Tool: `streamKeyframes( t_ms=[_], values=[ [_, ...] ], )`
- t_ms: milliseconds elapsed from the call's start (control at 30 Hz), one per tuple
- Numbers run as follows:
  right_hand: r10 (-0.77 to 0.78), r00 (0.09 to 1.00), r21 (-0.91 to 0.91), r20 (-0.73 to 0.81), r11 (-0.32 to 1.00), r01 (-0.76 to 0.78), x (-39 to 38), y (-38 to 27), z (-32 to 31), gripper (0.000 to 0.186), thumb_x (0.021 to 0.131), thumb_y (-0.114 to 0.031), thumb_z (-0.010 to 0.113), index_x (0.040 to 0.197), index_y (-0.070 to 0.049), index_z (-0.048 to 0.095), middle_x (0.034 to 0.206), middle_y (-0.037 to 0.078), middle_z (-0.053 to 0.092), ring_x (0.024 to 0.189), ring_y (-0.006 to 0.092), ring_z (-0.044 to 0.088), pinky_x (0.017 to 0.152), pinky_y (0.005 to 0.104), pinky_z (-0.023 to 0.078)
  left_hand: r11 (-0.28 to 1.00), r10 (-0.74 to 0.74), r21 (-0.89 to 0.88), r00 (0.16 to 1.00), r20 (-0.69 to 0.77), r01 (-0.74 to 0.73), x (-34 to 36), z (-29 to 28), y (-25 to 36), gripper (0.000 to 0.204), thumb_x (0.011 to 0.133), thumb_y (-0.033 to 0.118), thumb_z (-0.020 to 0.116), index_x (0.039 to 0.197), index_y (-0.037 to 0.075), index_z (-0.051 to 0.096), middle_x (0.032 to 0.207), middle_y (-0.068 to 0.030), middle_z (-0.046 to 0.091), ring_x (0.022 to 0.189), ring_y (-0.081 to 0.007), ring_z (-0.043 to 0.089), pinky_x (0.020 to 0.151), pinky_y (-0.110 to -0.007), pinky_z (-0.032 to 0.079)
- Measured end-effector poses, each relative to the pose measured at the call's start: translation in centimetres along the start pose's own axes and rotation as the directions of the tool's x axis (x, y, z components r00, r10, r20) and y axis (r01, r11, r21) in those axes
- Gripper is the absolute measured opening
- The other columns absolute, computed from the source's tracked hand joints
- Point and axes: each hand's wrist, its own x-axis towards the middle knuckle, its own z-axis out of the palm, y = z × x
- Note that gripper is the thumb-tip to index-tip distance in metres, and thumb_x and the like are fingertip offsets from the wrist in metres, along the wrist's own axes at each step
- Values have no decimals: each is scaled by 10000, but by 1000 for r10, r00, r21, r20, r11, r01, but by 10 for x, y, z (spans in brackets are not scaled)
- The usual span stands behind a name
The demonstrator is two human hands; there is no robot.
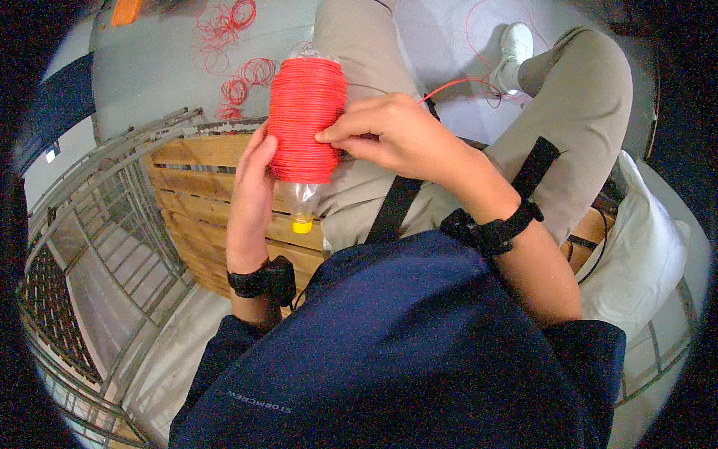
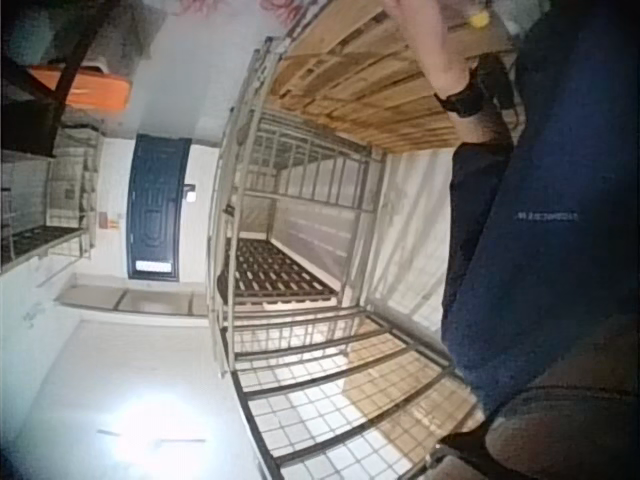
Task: The person winds a red wire around a plastic bottle by hand.
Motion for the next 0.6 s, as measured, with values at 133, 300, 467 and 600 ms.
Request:
streamKeyframes(
  t_ms=[133,300,467,600],
  values=[
    [-2,1000,-6,11,1000,2,0,2,2,267,802,3,698,1065,-35,721,813,121,664,715,259,635,648,334,493,997,-65,32,995,-72,68,-5,17,5,498,981,261,577,1379,-13,458,1274,-99,583,1178,-165,535,1038,-313,398],
    [-30,999,7,-14,1000,31,1,7,6,220,809,-4,698,1028,-20,713,818,117,670,745,261,657,656,333,505,1000,-22,-12,997,-81,21,0,11,-5,493,991,280,550,1375,-21,474,1302,-110,574,1205,-174,523,1061,-317,376],
    [-20,1000,-4,-2,1000,20,6,6,11,155,812,-8,697,967,-5,698,846,114,675,770,263,660,677,335,515,999,2,-41,986,-169,-9,1,4,-6,460,997,257,528,1355,-30,502,1326,-111,570,1214,-176,522,1060,-318,376],
    [-46,999,-24,-2,999,46,7,12,13,157,809,-9,697,965,-2,691,864,115,672,787,266,660,688,338,519,999,5,-33,997,-80,-8,4,-1,-7,487,990,281,551,1362,-23,477,1291,-105,575,1177,-168,534,1032,-315,400]
  ],
)
